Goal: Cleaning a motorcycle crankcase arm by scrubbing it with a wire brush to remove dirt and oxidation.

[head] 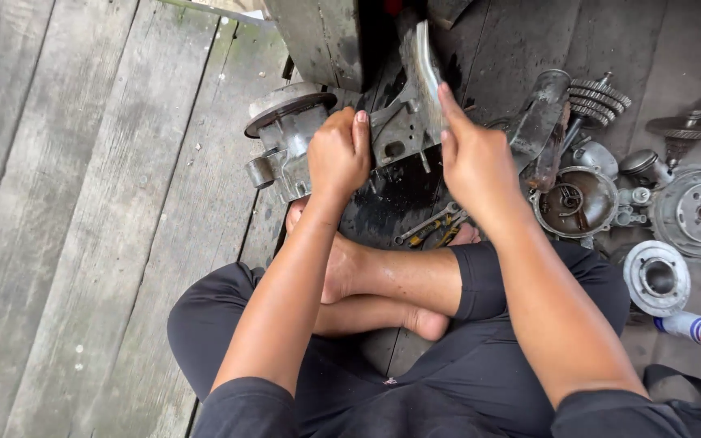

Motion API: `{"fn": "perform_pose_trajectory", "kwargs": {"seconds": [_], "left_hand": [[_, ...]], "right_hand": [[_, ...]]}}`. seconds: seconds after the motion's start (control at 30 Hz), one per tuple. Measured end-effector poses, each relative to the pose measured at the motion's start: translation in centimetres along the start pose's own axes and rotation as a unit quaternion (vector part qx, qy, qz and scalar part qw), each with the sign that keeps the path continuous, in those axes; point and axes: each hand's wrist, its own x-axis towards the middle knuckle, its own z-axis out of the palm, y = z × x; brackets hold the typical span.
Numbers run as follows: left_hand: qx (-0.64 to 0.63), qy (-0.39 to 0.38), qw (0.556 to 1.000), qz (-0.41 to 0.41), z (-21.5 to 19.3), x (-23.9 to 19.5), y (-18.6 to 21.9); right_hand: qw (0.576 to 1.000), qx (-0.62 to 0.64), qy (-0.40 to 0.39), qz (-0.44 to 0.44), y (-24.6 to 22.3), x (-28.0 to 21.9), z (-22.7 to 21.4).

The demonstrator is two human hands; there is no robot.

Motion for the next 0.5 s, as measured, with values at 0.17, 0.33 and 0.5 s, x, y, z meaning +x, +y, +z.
{"fn": "perform_pose_trajectory", "kwargs": {"seconds": [0.17, 0.33, 0.5], "left_hand": [[0.022, 0.024, 0.999, 0.025, 1.1, -0.5, 0.3], [0.038, 0.049, 0.996, 0.062, 1.6, -1.4, 0.5], [0.044, 0.067, 0.994, 0.076, 2.5, -2.1, 0.6]], "right_hand": [[0.989, -0.122, -0.069, 0.051, -2.4, -4.8, 1.7], [0.993, -0.084, -0.01, 0.086, -2.0, -3.7, 1.8], [0.991, -0.096, -0.012, 0.09, -1.6, -6.0, 3.3]]}}
